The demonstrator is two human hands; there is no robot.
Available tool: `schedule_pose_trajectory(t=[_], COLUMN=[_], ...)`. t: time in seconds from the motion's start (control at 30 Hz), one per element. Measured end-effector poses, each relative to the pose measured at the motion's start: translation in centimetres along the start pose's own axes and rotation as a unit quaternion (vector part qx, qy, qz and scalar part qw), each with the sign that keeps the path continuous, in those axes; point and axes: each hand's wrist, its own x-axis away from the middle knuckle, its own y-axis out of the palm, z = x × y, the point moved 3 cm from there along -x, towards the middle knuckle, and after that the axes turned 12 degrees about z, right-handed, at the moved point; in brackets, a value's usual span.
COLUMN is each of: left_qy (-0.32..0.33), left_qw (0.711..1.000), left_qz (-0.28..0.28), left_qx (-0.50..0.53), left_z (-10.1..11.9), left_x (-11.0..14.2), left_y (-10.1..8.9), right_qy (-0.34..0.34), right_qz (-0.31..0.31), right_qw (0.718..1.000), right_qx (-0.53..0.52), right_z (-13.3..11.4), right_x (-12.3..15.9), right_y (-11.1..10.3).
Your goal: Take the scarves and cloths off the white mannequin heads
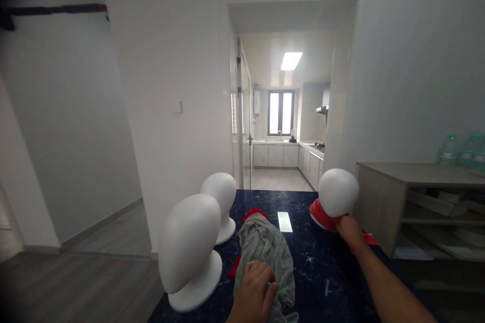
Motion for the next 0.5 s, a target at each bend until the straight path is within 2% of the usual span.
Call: schedule_pose_trajectory(t=[0.1,0.23,0.37,0.5], left_qy=[-0.014,-0.073,-0.112,-0.131], left_qw=[1.000,0.997,0.991,0.980], left_qz=[-0.003,-0.014,-0.011,-0.016], left_qx=[-0.004,0.000,0.074,0.151], left_z=[0.1,-0.1,-0.7,-1.8], left_x=[-0.1,-0.1,0.2,0.5], left_y=[-0.2,-0.6,-0.6,0.3], right_qy=[-0.001,-0.001,-0.008,0.001], right_qz=[0.001,0.007,-0.003,-0.027], right_qw=[0.999,0.994,0.983,0.933], right_qx=[-0.041,-0.105,-0.184,-0.359], right_z=[-0.7,-1.7,-3.5,-5.8], right_x=[0.1,1.8,5.8,11.4], right_y=[-1.3,-3.5,-6.0,-8.7])
